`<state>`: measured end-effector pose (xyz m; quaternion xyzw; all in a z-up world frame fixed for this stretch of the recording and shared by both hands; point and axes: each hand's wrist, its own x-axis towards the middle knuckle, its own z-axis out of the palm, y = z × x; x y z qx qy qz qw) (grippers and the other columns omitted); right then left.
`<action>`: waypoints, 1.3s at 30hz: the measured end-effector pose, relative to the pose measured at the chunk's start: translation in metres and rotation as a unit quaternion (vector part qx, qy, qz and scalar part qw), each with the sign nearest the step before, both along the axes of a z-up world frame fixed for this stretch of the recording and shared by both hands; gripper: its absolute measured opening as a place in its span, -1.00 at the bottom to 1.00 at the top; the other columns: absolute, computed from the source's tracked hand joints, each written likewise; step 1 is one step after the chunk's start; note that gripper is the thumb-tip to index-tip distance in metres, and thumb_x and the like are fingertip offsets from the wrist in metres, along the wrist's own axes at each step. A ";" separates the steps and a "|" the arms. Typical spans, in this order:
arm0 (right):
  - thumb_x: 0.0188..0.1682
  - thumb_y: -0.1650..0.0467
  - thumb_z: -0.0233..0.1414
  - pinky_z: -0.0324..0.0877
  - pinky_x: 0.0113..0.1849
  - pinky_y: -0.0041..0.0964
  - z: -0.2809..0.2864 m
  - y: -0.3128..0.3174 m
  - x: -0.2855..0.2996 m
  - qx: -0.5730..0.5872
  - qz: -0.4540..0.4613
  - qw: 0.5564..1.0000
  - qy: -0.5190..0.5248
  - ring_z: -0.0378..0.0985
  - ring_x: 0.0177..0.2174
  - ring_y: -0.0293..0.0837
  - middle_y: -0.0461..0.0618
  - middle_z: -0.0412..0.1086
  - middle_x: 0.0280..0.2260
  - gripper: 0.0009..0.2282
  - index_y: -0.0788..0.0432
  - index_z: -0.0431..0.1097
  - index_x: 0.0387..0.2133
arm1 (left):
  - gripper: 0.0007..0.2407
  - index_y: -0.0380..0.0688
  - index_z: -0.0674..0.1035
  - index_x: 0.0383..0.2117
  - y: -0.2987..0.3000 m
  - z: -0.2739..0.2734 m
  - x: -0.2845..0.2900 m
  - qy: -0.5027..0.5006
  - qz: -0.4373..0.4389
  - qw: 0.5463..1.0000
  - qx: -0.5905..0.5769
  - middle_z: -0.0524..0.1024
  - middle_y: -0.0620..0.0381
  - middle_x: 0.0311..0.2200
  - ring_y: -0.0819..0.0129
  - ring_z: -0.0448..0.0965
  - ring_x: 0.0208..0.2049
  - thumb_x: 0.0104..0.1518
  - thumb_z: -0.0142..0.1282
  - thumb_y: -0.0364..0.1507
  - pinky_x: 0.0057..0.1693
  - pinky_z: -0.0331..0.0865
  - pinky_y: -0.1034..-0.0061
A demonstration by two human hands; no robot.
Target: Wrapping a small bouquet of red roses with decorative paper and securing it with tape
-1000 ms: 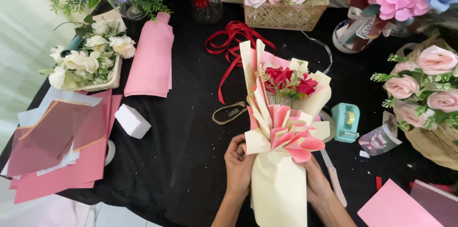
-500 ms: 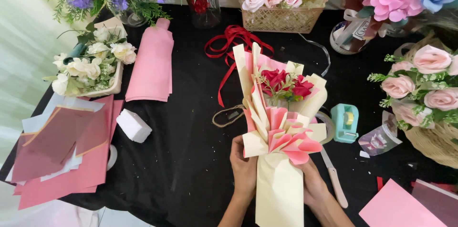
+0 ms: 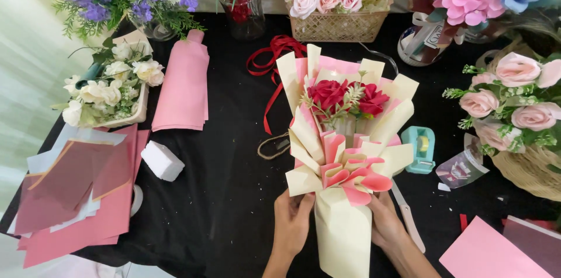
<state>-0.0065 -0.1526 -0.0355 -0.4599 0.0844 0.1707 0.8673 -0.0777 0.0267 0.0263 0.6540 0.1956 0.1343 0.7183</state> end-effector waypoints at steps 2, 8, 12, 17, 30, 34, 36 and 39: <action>-0.15 0.53 0.09 0.46 -0.10 0.10 -0.002 0.001 0.001 -0.009 -0.016 1.000 0.005 0.54 -0.12 0.19 0.34 0.46 -0.03 -0.52 0.35 0.30 0.11 | -0.70 -0.34 0.61 -0.14 0.002 0.012 -0.007 -0.118 -0.128 0.984 -0.025 0.64 0.07 -0.33 0.37 0.56 -0.30 0.08 -0.05 -0.45 -0.17 0.39 0.47; -0.24 0.59 0.18 0.56 -0.18 -0.04 0.016 0.009 -0.003 -0.060 0.046 0.989 -0.130 0.64 -0.20 0.10 0.28 0.58 -0.15 -0.66 0.51 0.48 -0.14 | -0.41 -0.08 0.60 -0.02 -0.012 0.012 -0.003 0.059 -0.072 0.992 0.087 0.73 0.19 -0.09 0.41 0.74 -0.04 -0.29 0.47 -0.20 0.01 0.61 0.51; -0.30 0.51 0.27 0.53 -0.21 -0.19 0.046 0.016 -0.009 -0.170 0.022 0.974 -0.148 0.64 -0.19 -0.06 0.18 0.63 -0.20 -0.65 0.45 0.57 -0.19 | -0.35 -0.18 0.57 0.02 -0.011 -0.020 0.006 -0.015 -0.053 0.996 0.068 0.68 0.06 0.00 0.35 0.64 0.10 -0.34 0.55 -0.31 0.18 0.49 0.46; -0.39 0.30 0.42 0.52 -0.03 -0.06 0.066 0.010 -0.022 -0.070 0.114 0.971 -0.200 0.56 0.02 0.08 0.24 0.48 0.06 -0.24 0.39 0.30 0.11 | -0.40 -0.31 0.53 -0.03 -0.008 -0.043 0.005 0.023 -0.033 0.977 -0.207 0.68 -0.13 -0.12 0.18 0.69 -0.12 -0.34 0.51 -0.47 -0.04 0.63 0.32; -0.20 0.56 0.23 0.52 -0.03 -0.22 0.075 0.015 -0.019 -0.138 0.069 0.972 -0.175 0.63 -0.05 -0.03 0.20 0.58 -0.05 -0.55 0.35 0.38 0.02 | -0.56 -0.20 0.63 -0.10 0.002 -0.001 0.003 -0.144 -0.037 0.989 0.016 0.67 -0.02 -0.05 0.26 0.66 0.03 -0.19 0.48 -0.46 0.14 0.56 0.37; -0.23 0.58 0.24 0.54 -0.04 -0.16 0.057 0.011 -0.012 -0.118 0.073 0.979 -0.152 0.62 -0.04 0.02 0.24 0.55 -0.03 -0.51 0.36 0.35 0.04 | -0.58 -0.13 0.67 -0.14 0.004 0.011 0.001 -0.103 -0.040 0.992 0.069 0.69 0.06 -0.08 0.30 0.65 0.03 -0.21 0.47 -0.37 0.17 0.50 0.38; -0.26 0.60 0.24 0.53 -0.03 -0.15 0.049 0.009 -0.011 -0.122 0.071 0.981 -0.134 0.60 -0.02 0.03 0.24 0.54 -0.03 -0.50 0.37 0.37 0.03 | -0.57 -0.11 0.69 -0.15 0.005 0.011 0.000 -0.079 -0.045 0.992 0.083 0.72 0.08 -0.10 0.35 0.68 0.01 -0.23 0.49 -0.36 0.13 0.54 0.42; -0.30 0.65 0.22 0.55 -0.08 -0.14 0.043 0.008 -0.007 -0.112 0.059 0.983 -0.135 0.63 -0.09 0.04 0.24 0.57 -0.09 -0.55 0.39 0.39 -0.07 | -0.80 -0.11 0.73 -0.44 0.006 0.004 0.002 -0.067 -0.079 0.988 0.111 0.74 0.23 -0.43 0.54 0.65 -0.35 -0.16 0.43 -0.32 -0.20 0.56 0.51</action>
